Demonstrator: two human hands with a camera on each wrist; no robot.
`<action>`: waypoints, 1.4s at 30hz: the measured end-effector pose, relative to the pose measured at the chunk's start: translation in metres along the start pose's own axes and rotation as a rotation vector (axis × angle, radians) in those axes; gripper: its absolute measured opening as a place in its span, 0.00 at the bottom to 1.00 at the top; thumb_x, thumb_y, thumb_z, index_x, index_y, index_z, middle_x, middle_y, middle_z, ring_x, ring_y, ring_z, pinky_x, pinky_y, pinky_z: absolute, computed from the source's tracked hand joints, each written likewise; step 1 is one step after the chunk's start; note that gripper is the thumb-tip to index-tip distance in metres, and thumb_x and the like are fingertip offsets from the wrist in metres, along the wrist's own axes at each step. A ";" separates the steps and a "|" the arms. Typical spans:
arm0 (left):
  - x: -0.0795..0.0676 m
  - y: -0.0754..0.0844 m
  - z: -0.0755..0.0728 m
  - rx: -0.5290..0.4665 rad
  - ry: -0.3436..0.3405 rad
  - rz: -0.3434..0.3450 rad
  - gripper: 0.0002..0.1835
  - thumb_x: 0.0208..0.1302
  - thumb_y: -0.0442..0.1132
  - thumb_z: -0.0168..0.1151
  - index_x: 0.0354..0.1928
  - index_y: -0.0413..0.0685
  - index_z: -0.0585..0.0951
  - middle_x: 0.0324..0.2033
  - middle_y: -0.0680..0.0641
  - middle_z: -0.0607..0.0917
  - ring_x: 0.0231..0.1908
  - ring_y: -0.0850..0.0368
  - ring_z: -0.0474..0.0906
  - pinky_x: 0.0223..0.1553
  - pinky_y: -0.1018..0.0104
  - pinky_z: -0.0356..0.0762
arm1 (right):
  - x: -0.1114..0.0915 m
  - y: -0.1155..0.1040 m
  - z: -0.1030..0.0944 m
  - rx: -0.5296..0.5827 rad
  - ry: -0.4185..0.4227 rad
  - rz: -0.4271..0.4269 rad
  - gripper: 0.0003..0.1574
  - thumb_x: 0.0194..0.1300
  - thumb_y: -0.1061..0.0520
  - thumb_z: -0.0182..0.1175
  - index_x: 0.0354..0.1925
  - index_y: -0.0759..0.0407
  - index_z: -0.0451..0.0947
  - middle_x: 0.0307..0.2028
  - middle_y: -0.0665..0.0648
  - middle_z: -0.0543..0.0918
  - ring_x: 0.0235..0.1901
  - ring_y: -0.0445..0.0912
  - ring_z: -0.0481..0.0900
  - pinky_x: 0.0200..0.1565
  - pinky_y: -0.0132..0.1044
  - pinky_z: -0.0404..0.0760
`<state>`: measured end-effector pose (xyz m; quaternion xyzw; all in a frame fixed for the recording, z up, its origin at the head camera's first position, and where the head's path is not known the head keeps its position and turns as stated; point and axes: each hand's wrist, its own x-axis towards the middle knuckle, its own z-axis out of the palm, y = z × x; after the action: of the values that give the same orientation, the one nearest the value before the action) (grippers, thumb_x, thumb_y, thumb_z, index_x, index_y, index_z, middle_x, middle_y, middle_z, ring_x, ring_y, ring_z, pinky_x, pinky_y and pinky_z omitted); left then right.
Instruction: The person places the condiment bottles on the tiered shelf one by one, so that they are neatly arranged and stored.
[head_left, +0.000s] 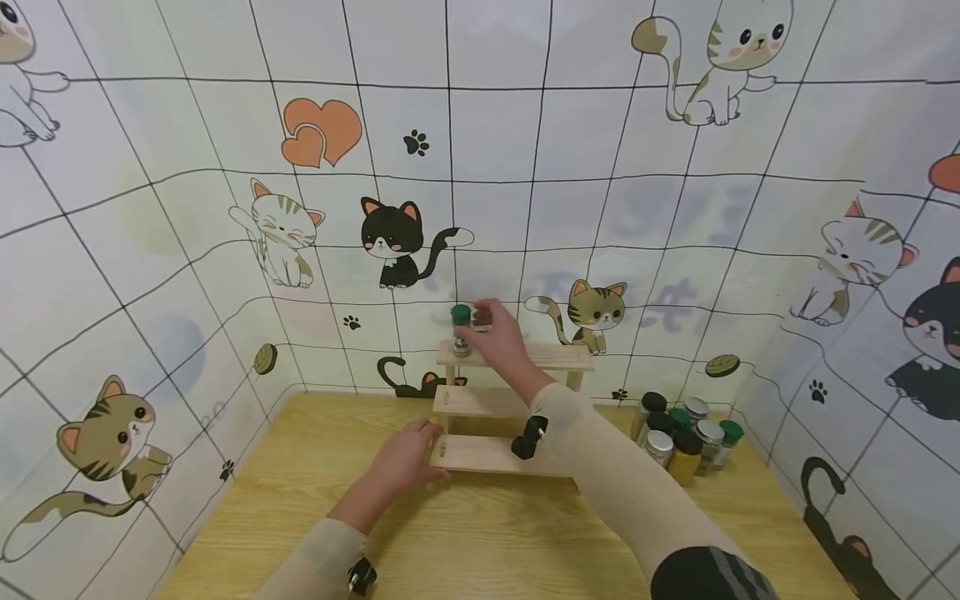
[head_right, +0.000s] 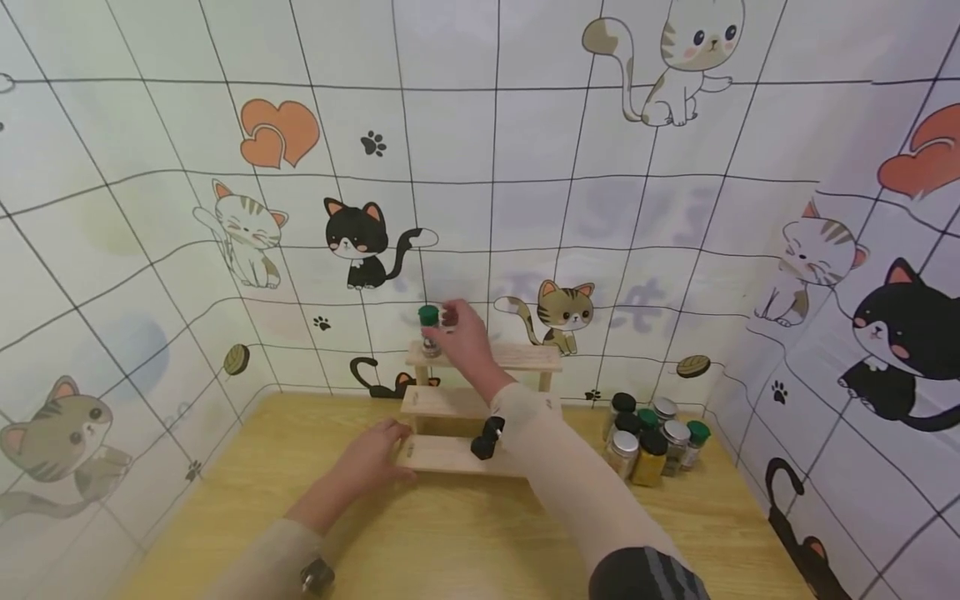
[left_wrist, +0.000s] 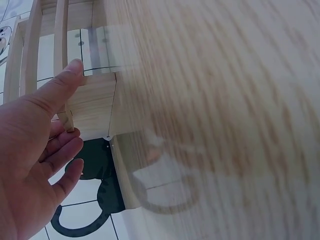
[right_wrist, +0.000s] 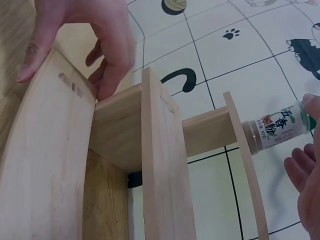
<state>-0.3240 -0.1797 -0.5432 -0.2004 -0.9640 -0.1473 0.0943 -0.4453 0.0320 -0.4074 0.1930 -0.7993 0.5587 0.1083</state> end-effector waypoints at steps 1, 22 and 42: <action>0.000 0.000 0.001 -0.003 0.007 -0.004 0.44 0.49 0.56 0.92 0.63 0.40 0.83 0.56 0.40 0.84 0.54 0.41 0.84 0.57 0.42 0.85 | -0.003 0.000 -0.003 0.010 0.012 0.004 0.37 0.73 0.49 0.77 0.71 0.58 0.75 0.60 0.60 0.83 0.60 0.53 0.83 0.62 0.50 0.85; 0.002 -0.007 0.006 -0.019 0.006 -0.025 0.45 0.47 0.59 0.92 0.64 0.44 0.86 0.54 0.46 0.84 0.53 0.44 0.86 0.58 0.45 0.85 | -0.118 0.020 -0.116 -0.065 0.055 -0.027 0.28 0.75 0.51 0.75 0.64 0.60 0.76 0.62 0.66 0.79 0.62 0.64 0.81 0.65 0.59 0.80; 0.001 -0.006 0.006 0.002 0.012 -0.010 0.45 0.46 0.60 0.92 0.62 0.43 0.86 0.52 0.46 0.84 0.52 0.43 0.86 0.56 0.45 0.86 | -0.199 0.047 -0.210 -0.395 0.134 0.066 0.28 0.81 0.45 0.69 0.66 0.61 0.76 0.59 0.63 0.78 0.56 0.62 0.81 0.56 0.57 0.82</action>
<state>-0.3284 -0.1824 -0.5496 -0.1946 -0.9645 -0.1479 0.0997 -0.2952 0.2794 -0.4511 0.1041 -0.8902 0.4058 0.1787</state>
